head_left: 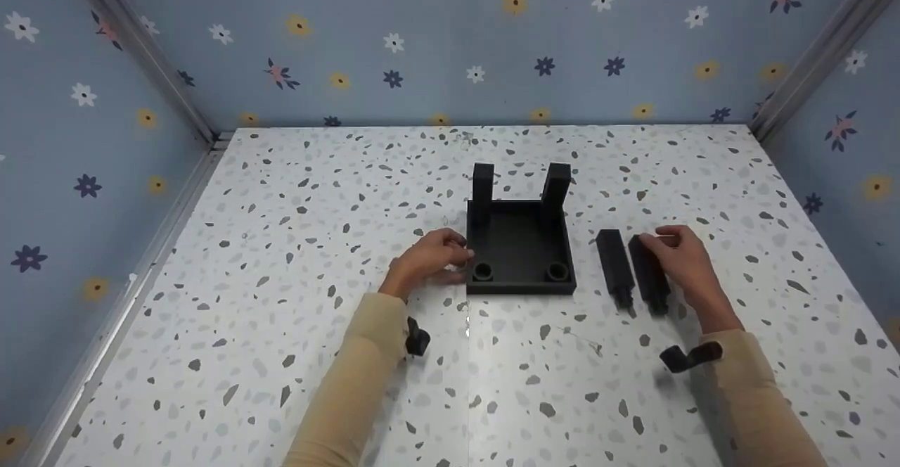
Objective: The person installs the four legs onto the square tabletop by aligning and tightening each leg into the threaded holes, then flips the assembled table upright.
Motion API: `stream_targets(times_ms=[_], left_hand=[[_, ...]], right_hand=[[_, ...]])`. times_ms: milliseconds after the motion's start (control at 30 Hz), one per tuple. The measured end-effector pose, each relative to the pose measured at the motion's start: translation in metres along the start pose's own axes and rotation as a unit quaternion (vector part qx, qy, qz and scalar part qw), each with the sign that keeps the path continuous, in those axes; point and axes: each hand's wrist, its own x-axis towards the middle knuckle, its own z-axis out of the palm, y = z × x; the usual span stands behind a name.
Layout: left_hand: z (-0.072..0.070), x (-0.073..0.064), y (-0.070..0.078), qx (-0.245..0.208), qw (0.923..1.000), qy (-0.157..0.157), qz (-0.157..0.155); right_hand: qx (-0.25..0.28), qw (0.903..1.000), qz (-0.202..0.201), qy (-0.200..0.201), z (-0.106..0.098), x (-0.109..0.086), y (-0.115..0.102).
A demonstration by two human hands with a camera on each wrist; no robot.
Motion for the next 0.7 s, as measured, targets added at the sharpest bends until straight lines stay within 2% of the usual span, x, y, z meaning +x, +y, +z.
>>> stream_targets(times_ms=[300, 500, 700], left_hand=[[0.0000, 0.0003, 0.0003, -0.016, 0.9998, -0.001, -0.010], [-0.0003, 0.0008, -0.0003, -0.014, 0.9999, -0.001, -0.005], [-0.0010, 0.0010, -0.0008, 0.005, 1.0000, -0.005, 0.006]], right_hand=[[-0.022, 0.9991, 0.026, -0.026, 0.0013, -0.0011, -0.0057], [-0.050, 0.9981, 0.031, -0.017, 0.0036, -0.0001, -0.0073], [-0.045, 0.9984, 0.033, -0.010, 0.0022, 0.0011, -0.0070]])
